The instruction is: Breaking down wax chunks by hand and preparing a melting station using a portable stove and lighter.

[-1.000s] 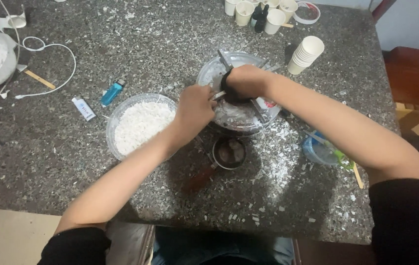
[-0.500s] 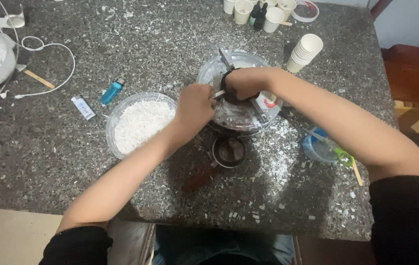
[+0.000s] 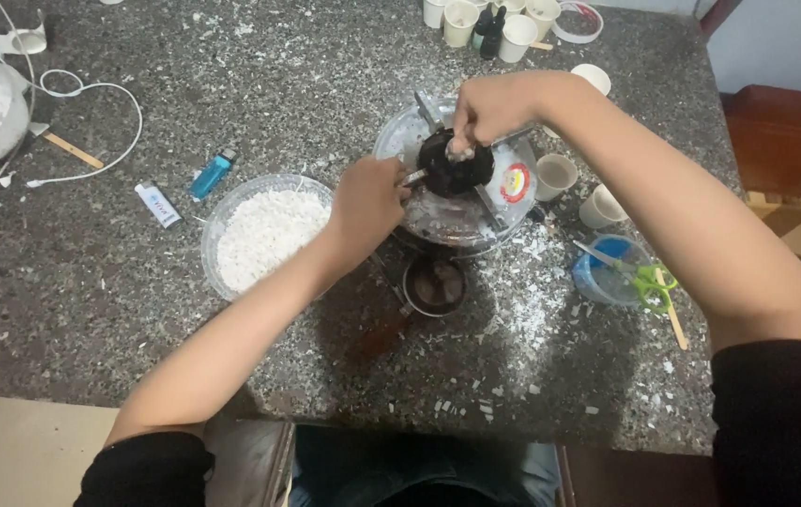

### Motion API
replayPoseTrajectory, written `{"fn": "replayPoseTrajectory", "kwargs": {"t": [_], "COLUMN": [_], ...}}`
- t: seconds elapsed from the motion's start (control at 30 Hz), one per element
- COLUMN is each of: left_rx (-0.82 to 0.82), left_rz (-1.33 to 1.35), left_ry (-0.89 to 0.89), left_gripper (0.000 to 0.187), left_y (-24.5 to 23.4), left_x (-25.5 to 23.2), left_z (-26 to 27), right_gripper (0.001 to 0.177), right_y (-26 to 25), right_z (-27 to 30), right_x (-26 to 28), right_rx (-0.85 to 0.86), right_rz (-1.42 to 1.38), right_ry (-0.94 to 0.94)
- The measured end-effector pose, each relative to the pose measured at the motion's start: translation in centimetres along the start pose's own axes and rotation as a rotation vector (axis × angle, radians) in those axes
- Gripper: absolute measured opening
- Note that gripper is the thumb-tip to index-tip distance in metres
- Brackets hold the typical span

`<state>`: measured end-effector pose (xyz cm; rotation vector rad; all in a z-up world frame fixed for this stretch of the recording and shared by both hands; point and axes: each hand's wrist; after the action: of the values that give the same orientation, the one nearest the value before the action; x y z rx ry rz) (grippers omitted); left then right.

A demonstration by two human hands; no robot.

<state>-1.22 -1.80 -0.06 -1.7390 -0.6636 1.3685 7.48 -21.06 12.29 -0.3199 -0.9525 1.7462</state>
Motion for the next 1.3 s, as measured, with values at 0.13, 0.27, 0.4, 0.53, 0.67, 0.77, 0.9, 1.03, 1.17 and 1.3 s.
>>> {"fn": "replayPoseTrajectory", "kwargs": {"t": [0.13,0.27,0.4,0.53,0.67,0.77,0.9,1.03,1.17,1.3], "left_rx": [0.036,-0.006,-0.010,-0.058,-0.111,-0.138,-0.128,-0.129,-0.110,-0.095], "left_rz": [-0.009,-0.014,-0.013,-0.028,-0.038,-0.017,0.013,-0.004,-0.001,-0.018], "left_ry": [-0.024,-0.018,-0.005,0.061,0.092,0.077,0.067,0.129,0.104,0.101], "left_gripper": [0.006,0.011,0.028,0.028,0.022,0.020,0.023,0.023,0.023,0.025], "left_y": [-0.4,-0.3,-0.5,0.0,0.8,1.8,3.0,2.4,2.2,1.7], "left_x": [-0.1,-0.4,-0.2,0.4,1.0,1.3,1.6,1.7,1.4,0.5], "left_z": [0.2,0.5,0.6,0.4,-0.2,-0.6,-1.1,-1.2,-1.0,-0.7], "right_gripper": [0.015,0.051,0.028,0.013,0.009,0.005,0.009,0.008,0.010,0.015], "right_y": [0.4,1.0,3.2,7.4,9.9,8.6,8.9,7.8,8.5,7.5], "right_z": [1.4,1.8,-0.2,-5.9,-8.6,-7.8,-6.6,-7.3,-8.5,-6.0], "right_x": [0.3,1.3,0.4,-2.9,-3.6,-3.4,-3.7,-3.3,-4.2,-2.9], "right_rx": [-0.112,-0.210,-0.247,-0.462,-0.603,-0.467,-0.353,-0.325,-0.309,-0.271], "right_rz": [0.024,0.207,0.204,0.544,1.108,0.711,0.754,0.651,0.719,0.581], "right_ry": [-0.012,0.064,0.087,-0.131,-0.158,-0.210,-0.172,-0.120,-0.104,-0.112]}}
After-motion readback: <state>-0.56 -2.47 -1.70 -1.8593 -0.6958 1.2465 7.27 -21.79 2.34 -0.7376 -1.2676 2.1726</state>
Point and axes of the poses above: each hand's wrist, its own z-axis away from the middle knuckle, its own y-axis out of the palm, x = y × z, and after that the axes turned 1 degree about -y, right-handed
